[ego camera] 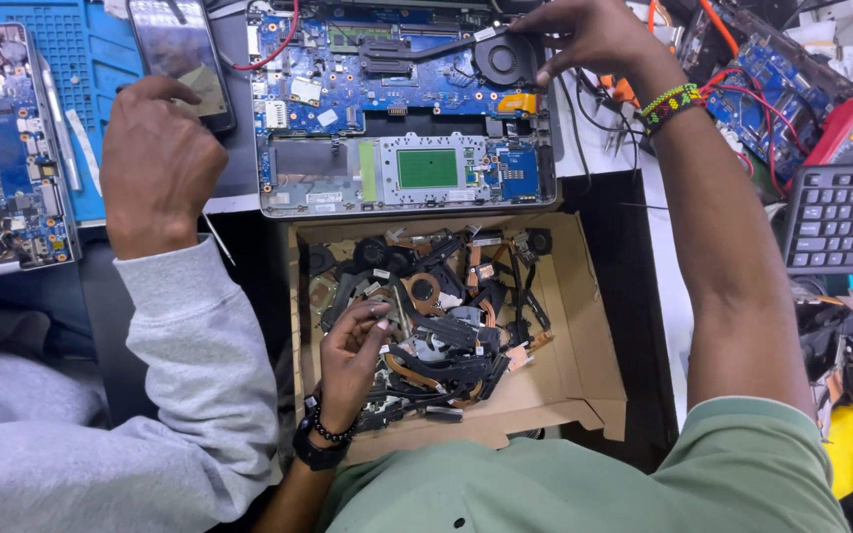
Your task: Sort through a box of laptop cooling fans and inspect them for fit on a motherboard
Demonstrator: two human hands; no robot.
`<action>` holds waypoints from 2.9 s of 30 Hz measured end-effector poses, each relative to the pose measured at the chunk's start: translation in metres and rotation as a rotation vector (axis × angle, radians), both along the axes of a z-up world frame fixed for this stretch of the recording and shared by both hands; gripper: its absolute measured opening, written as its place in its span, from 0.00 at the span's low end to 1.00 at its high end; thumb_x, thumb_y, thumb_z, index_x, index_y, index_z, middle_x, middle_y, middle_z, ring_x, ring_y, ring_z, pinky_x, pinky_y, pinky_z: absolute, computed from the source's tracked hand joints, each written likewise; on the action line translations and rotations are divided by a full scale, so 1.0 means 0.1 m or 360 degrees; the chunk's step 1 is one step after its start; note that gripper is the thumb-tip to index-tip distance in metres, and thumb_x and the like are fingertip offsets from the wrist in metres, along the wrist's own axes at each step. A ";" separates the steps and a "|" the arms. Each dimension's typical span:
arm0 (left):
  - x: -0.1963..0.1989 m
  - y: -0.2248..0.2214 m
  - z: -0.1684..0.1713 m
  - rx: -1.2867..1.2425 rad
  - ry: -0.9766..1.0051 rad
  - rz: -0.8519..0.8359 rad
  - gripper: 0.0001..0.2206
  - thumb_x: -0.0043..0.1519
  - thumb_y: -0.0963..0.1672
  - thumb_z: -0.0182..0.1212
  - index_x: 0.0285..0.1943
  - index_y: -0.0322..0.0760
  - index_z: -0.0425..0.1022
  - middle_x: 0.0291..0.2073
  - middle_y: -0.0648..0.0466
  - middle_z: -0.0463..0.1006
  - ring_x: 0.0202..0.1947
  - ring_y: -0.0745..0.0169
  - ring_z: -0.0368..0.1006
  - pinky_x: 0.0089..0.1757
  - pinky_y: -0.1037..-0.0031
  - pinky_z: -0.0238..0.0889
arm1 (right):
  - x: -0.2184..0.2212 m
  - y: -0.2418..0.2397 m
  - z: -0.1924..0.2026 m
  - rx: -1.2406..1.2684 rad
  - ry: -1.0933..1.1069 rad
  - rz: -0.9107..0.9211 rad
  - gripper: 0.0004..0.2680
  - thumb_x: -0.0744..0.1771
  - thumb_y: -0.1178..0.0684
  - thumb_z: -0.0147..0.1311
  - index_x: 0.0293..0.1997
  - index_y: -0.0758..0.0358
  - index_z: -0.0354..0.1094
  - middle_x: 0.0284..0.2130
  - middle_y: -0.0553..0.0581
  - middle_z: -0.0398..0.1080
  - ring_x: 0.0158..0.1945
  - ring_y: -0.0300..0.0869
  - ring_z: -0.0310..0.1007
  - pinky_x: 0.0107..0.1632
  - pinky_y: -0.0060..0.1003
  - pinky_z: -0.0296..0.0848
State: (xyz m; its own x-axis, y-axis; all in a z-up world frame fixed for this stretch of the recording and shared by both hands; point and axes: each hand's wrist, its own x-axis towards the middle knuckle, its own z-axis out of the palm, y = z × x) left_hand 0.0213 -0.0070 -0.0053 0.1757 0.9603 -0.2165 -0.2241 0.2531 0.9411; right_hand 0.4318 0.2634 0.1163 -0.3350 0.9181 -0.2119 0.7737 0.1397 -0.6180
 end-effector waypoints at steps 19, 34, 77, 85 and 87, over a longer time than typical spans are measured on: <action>-0.01 0.00 -0.02 0.0110 0.0009 -0.0003 0.09 0.64 0.38 0.59 0.52 0.31 0.79 0.54 0.47 0.77 0.48 0.60 0.78 0.49 0.74 0.77 | 0.03 -0.10 -0.05 0.0615 -0.0587 0.0339 0.28 0.60 0.57 0.74 0.67 0.73 0.70 0.54 0.73 0.74 0.52 0.59 0.75 0.50 0.47 0.75; 0.00 0.00 -0.03 0.0065 0.0097 -0.0034 0.09 0.64 0.40 0.60 0.52 0.33 0.80 0.54 0.48 0.78 0.51 0.59 0.78 0.48 0.75 0.76 | 0.24 -0.35 -0.07 0.0583 -0.0167 0.0145 0.27 0.60 0.63 0.72 0.67 0.74 0.67 0.55 0.77 0.71 0.54 0.60 0.74 0.59 0.49 0.74; -0.10 -0.07 0.26 0.0068 0.0102 -0.0136 0.09 0.64 0.41 0.59 0.52 0.36 0.79 0.49 0.50 0.79 0.42 0.63 0.79 0.44 0.77 0.78 | 0.04 0.15 -0.16 0.0648 -0.1054 0.0353 0.18 0.60 0.41 0.73 0.51 0.54 0.82 0.45 0.51 0.79 0.43 0.49 0.77 0.35 0.46 0.72; -0.34 -0.30 0.44 0.0166 0.0011 0.0041 0.09 0.64 0.39 0.59 0.51 0.32 0.79 0.48 0.49 0.80 0.44 0.61 0.80 0.47 0.76 0.77 | 0.03 0.11 -0.14 0.0566 -0.0816 0.0400 0.18 0.60 0.47 0.74 0.50 0.67 0.81 0.43 0.58 0.77 0.40 0.49 0.76 0.43 0.44 0.74; -0.40 -0.33 0.47 0.0131 0.0089 0.0080 0.08 0.64 0.40 0.59 0.50 0.34 0.81 0.48 0.51 0.80 0.44 0.65 0.79 0.44 0.79 0.72 | -0.14 0.00 0.01 0.0428 -0.0611 0.0254 0.16 0.65 0.48 0.70 0.51 0.71 0.79 0.47 0.66 0.76 0.45 0.52 0.75 0.45 0.45 0.75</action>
